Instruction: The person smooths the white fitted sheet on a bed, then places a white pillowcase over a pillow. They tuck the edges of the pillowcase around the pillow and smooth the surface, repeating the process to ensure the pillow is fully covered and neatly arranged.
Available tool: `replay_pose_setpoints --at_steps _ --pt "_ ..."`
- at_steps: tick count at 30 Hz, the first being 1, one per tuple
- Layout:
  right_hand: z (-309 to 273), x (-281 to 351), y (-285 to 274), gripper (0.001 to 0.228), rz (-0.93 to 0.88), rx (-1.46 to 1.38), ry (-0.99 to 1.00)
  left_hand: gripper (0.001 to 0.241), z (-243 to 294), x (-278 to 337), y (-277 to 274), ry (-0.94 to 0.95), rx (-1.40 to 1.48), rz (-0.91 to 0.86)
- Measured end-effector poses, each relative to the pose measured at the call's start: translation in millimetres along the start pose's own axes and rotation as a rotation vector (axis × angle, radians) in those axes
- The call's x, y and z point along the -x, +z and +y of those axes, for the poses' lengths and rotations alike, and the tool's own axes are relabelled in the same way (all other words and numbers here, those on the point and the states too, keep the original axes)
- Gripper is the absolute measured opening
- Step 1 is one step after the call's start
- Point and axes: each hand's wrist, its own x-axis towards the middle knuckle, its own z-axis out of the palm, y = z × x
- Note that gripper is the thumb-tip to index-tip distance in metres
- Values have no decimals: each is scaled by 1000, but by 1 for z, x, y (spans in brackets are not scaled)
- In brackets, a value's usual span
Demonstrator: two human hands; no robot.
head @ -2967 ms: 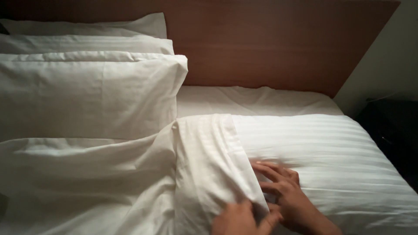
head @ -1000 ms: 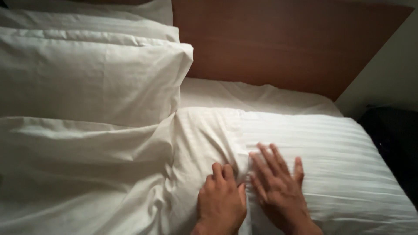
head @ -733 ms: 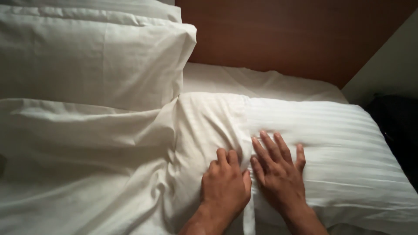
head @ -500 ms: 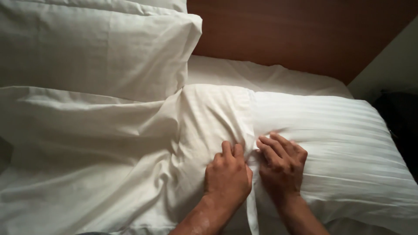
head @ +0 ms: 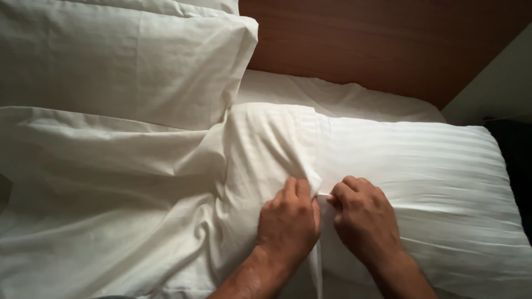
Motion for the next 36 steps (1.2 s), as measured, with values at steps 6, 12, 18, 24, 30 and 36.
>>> replay_pose_setpoints --at_steps 6,12,18,24,30,36 --pt "11 -2 9 2 -4 -161 -175 10 -10 6 18 151 127 4" --pt "71 12 47 29 -89 -501 90 11 -6 2 10 95 205 -63" --pt "26 7 50 69 132 117 -134 13 -3 -2 11 -18 330 15" --pt "28 12 63 77 97 207 -87 17 5 -1 17 -49 360 -105" --pt "21 9 52 77 95 142 -84 34 6 -2 7 -113 193 -184" --pt "24 5 35 55 95 -2 -79 24 -9 -4 8 -9 102 -21"
